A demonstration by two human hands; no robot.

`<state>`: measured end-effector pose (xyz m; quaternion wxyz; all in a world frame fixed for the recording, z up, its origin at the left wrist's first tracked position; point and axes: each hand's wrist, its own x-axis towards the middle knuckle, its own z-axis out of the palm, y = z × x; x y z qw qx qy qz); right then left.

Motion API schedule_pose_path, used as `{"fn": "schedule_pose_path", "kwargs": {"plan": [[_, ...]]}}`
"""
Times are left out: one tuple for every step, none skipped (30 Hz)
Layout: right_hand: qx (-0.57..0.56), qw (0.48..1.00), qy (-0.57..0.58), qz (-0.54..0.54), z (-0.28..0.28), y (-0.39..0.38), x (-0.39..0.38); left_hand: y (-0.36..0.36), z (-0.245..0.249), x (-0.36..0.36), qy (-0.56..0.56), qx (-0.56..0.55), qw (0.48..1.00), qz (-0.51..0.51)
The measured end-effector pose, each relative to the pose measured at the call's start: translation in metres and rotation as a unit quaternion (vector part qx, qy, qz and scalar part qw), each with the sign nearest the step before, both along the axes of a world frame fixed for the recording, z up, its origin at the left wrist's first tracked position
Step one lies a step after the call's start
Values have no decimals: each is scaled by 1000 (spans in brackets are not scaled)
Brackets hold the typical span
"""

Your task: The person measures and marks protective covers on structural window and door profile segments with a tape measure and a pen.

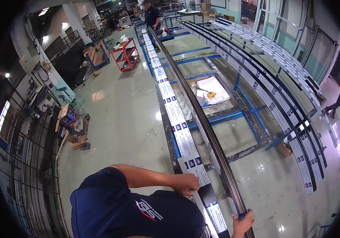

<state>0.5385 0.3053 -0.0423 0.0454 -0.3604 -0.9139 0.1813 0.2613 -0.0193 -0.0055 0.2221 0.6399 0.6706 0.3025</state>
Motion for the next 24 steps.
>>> {"fn": "schedule_pose_path", "kwargs": {"plan": [[16, 1000, -11, -1, 0, 3, 6, 0, 1, -1, 0, -1, 1000, 1], [32, 999, -22, -3, 0, 5, 13, 0, 1, -2, 2, -4, 1000, 0], [60, 998, 6, 10, 0, 8, 21, -1, 2, -3, 5, -6, 1000, -1], [59, 998, 6, 10, -1, 13, 31, -1, 1, -3, 5, -7, 1000, -1], [87, 996, -2, 34, -1, 19, 39, -2, 0, -3, 1, -5, 1000, 2], [114, 992, -9, 58, -2, 23, 45, -3, -1, -4, -3, -3, 1000, 4], [111, 992, -10, 54, 0, 24, 47, -3, -1, -5, -2, -4, 1000, 4], [109, 993, -11, 53, 1, 23, 46, -3, -2, -6, -1, -1, 1000, 5], [32, 999, 0, 24, 1, 23, 46, -3, -4, -4, -2, 1, 1000, 4], [-46, 999, 10, -6, 4, 22, 47, -2, -4, -2, -7, -1, 1000, 1], [-34, 999, 28, 0, 6, 22, 45, 0, -3, -3, -2, 2, 1000, -1], [-37, 999, 25, -4, 8, 19, 45, 0, -2, -5, 5, 6, 1000, -2], [-42, 999, 26, -17, 11, 16, 42, 2, 0, -6, 1, 1, 1000, -6], [-45, 998, 27, -30, 13, 15, 42, 3, 0, -5, 0, 1, 1000, -7], [-39, 998, 32, -23, 13, 15, 42, 5, 1, -6, 4, 9, 1000, -5], [-38, 998, 34, -23, 13, 15, 43, 7, 2, -7, 9, 17, 1000, -3], [-30, 999, 36, -12, 13, 16, 43, 7, 3, -10, 12, 19, 1000, -2], [-22, 999, 38, -1, 12, 17, 43, 7, 4, -12, 17, 4, 1000, -7], [-21, 999, 40, 1, 11, 19, 42, 6, 6, -13, 21, -10, 1000, -13], [-24, 999, 44, 0, 10, 21, 43, 5, 8, -13, 22, -9, 1000, -11], [-27, 999, 46, 0, 10, 24, 43, 3, 9, -14, 32, -9, 999, -4], [-27, 999, 45, 1, 13, 26, 42, 3, 11, -15, 40, -9, 999, 2], [-28, 999, 46, -2, 17, 29, 40, 3, 11, -14, 39, -9, 999, 3], [-29, 998, 47, -5, 21, 31, 40, 2, 12, -15, 38, -18, 999, 3]]}}
